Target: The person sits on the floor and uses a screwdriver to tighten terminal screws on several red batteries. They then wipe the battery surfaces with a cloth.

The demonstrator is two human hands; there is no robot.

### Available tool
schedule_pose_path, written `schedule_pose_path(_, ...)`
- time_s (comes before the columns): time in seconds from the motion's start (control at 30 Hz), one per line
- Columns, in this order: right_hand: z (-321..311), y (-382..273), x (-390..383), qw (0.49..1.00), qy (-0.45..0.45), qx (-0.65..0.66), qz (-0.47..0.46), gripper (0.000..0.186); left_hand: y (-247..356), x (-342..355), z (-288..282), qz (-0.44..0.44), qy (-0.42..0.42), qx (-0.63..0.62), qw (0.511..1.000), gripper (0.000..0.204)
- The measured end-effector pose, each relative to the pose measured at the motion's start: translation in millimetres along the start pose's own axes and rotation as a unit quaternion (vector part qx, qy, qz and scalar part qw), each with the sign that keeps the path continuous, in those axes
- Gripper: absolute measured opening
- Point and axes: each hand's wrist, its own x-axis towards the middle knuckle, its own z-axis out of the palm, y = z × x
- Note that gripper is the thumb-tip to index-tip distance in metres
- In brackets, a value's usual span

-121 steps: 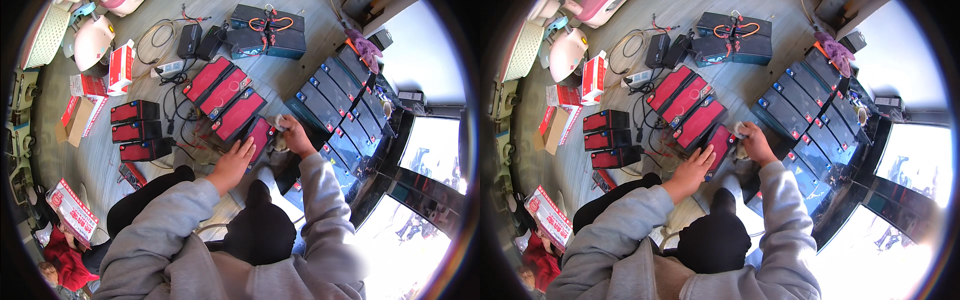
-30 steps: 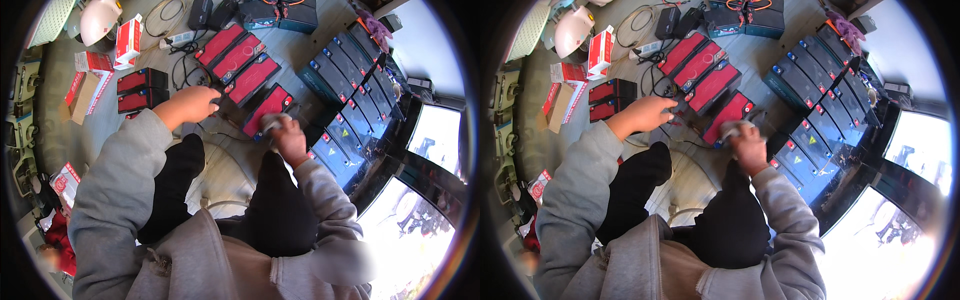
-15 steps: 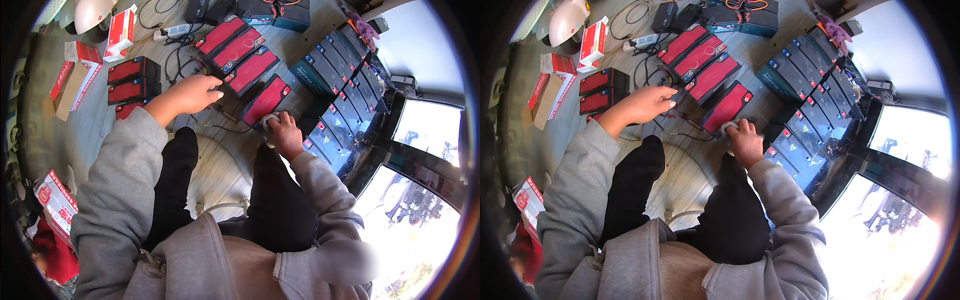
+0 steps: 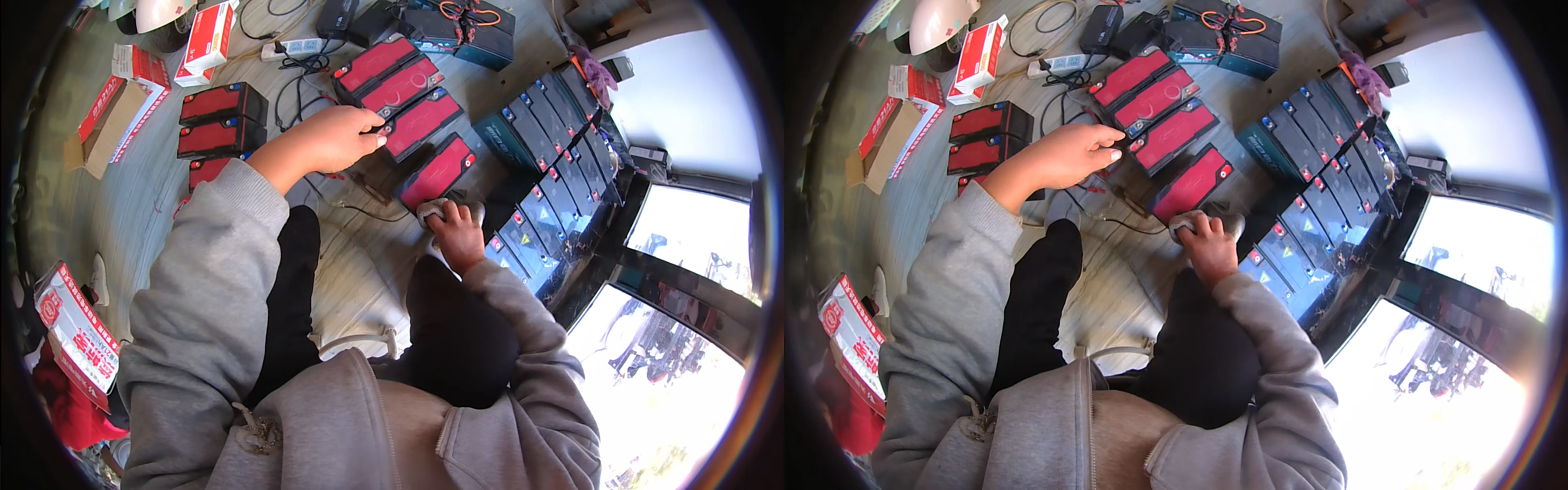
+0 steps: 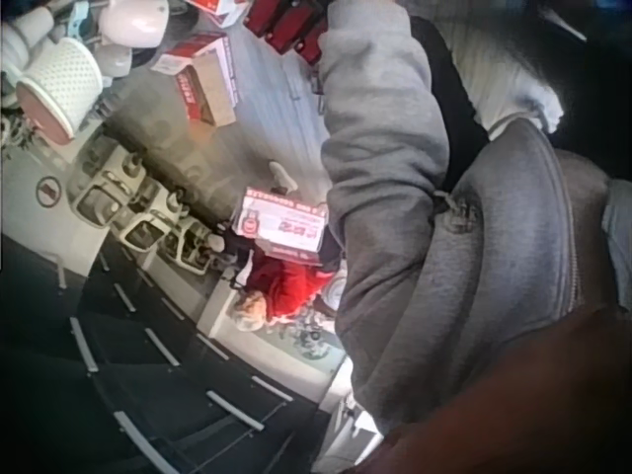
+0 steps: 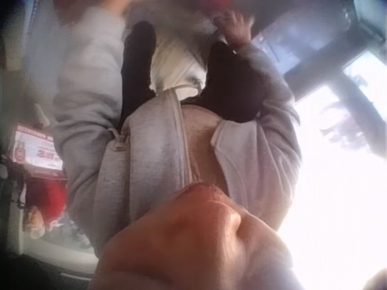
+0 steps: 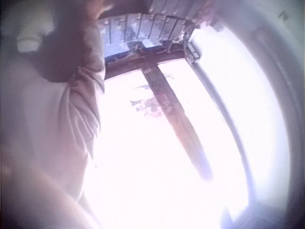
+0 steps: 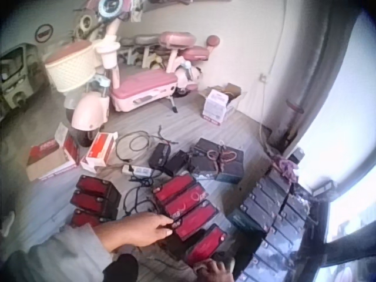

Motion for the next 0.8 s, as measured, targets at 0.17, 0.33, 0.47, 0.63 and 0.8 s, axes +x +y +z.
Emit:
schedule_pose_path(0.17, 11.1, -4.4, 12.8, 0.994, -0.004, 0.070, 0.087, 0.042, -19.9, 13.4, -0.3, -0.031, 0.001, -0.051, 0.998, 0.045)
schedule_pose_path(0.33, 13.3, 1.1, 4.1, 0.963, 0.032, 0.166, 0.210, 0.033, -33.6, 21.6, -2.3, -0.027, 0.007, -0.079, 0.996, 0.044)
schedule_pose_path(0.47, 12.7, 4.7, -11.2, 0.943, -0.036, 0.194, 0.268, 0.028, -35.8, 25.8, -8.0, -0.003, 0.009, -0.108, 0.994, 0.044)
schedule_pose_path(0.63, 19.4, 1.2, -15.9, 0.963, 0.034, 0.225, 0.141, 0.031, -34.9, 33.1, -0.2, -0.007, 0.014, -0.105, 0.994, 0.044)
schedule_pose_path(0.8, 28.5, -3.4, -22.8, 0.983, -0.035, 0.170, 0.051, 0.025, -37.6, 27.7, -5.3, -0.016, -0.004, -0.105, 0.994, 0.045)
